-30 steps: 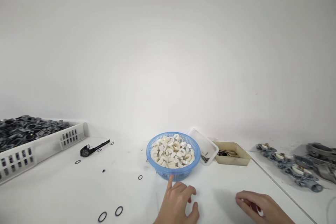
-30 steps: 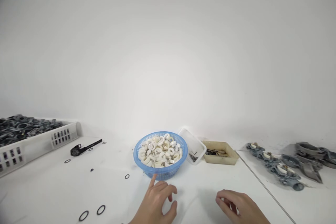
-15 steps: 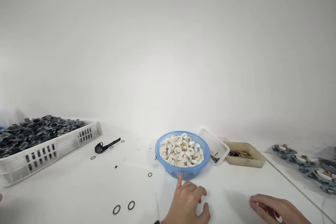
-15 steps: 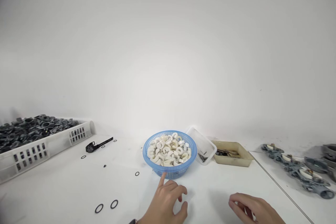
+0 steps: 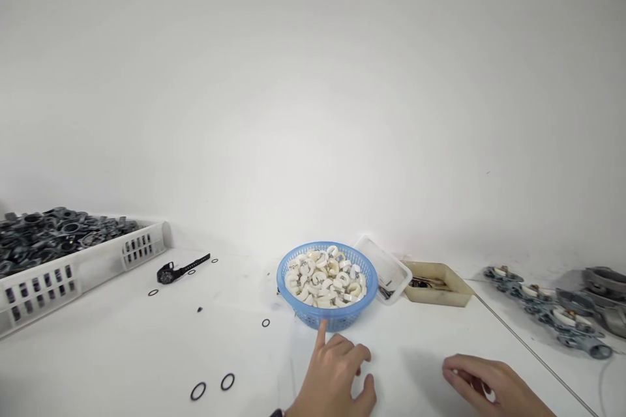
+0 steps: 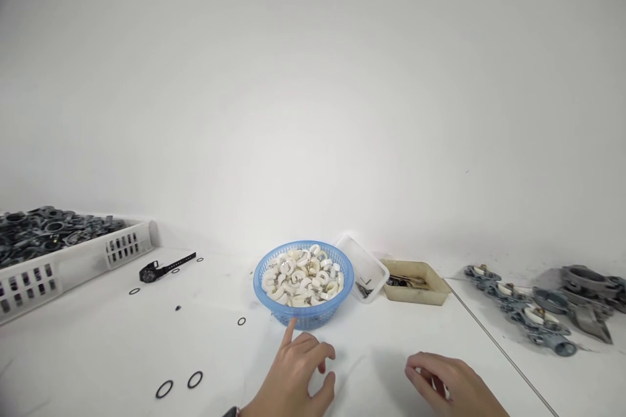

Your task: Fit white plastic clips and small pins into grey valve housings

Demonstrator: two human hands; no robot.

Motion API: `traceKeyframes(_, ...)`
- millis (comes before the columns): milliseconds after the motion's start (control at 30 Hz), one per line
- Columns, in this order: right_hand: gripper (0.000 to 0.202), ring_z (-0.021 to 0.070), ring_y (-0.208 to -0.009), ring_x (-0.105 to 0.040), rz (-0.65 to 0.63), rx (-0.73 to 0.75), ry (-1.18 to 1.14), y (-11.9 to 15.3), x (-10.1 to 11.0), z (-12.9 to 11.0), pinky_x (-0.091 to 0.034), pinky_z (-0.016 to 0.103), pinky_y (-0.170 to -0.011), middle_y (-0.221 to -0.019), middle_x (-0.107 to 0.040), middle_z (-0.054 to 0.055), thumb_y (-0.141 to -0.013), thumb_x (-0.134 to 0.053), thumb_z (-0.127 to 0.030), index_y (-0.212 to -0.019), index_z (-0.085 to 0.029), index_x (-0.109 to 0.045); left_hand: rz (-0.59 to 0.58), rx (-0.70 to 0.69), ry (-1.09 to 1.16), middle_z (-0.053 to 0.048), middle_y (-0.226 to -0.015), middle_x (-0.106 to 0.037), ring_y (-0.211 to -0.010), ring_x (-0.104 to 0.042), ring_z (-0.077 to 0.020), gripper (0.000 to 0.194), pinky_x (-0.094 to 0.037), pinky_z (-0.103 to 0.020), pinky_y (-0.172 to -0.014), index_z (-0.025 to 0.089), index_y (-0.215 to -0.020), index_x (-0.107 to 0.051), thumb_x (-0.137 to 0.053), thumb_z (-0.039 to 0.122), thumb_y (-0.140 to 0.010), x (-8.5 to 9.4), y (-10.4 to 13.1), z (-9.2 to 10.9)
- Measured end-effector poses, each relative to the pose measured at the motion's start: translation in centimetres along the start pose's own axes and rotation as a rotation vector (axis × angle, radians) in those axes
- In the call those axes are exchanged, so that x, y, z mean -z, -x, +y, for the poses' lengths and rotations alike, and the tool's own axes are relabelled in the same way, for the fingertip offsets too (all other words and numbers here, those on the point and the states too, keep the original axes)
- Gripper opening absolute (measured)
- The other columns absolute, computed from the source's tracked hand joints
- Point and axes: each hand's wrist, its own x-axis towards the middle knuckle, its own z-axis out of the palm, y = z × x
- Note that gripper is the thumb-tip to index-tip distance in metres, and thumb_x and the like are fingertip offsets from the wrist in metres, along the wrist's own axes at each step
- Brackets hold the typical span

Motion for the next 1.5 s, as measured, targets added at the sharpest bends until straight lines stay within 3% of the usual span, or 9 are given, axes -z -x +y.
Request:
traceKeyframes(300, 0.048, 0.0199, -0.07, -0.052, -0.032, -0.017, -0.026, 0.4, 1.1, -1.4, -0.036, 0.028, -0.064, -0.075, -0.061, 0.001, -0.102, -0.033, -0.059, -0.081, -0.026, -0.061, -0.058, 0.021, -0.037, 0.004, -0.073, -0.062, -0.079, -0.067, -0.0193, 0.022, -0.03, -0.074, -0.113, 0.024, -0.094, -0.062, -0.061, 0.011, -0.077, 1.5, -0.3, 0.9)
traceKeyframes(667, 0.048, 0.0178, -0.07, -0.048, -0.048, -0.036, -0.042, 0.7, 2.0, -2.6, -0.033, 0.028, -0.064, -0.075, -0.059, 0.0, -0.102, -0.034, -0.058, -0.079, -0.023, -0.057, -0.038, -0.021, -0.053, 0.003, -0.075, -0.062, -0.08, -0.068, -0.0215, 0.019, -0.03, -0.074, -0.113, 0.025, -0.095, -0.061, -0.058, 0.012, -0.081, 1.5, -0.2, 1.2)
traceKeyframes(1267, 0.047, 0.0189, -0.07, -0.055, -0.016, -0.014, -0.025, 0.9, 2.3, -2.7, -0.039, 0.026, -0.063, -0.075, -0.063, 0.001, -0.102, -0.036, -0.057, -0.081, -0.025, -0.064, -0.166, 0.003, -0.05, 0.003, -0.076, -0.066, -0.079, -0.068, -0.0187, 0.016, -0.025, -0.065, -0.12, 0.023, -0.093, -0.065, -0.061, 0.013, -0.081, 1.8, -0.5, 1.1)
traceKeyframes(1500, 0.048, 0.0188, -0.067, -0.053, 0.017, -0.006, -0.045, 0.8, 2.2, -2.8, -0.038, 0.027, -0.062, -0.073, -0.062, 0.001, -0.101, -0.037, -0.057, -0.079, -0.024, -0.064, -0.1, 0.038, -0.103, 0.002, -0.071, -0.065, -0.075, -0.067, -0.0197, 0.016, -0.039, -0.064, -0.113, 0.022, -0.093, -0.064, -0.059, 0.012, -0.081, 1.3, -0.4, 0.8)
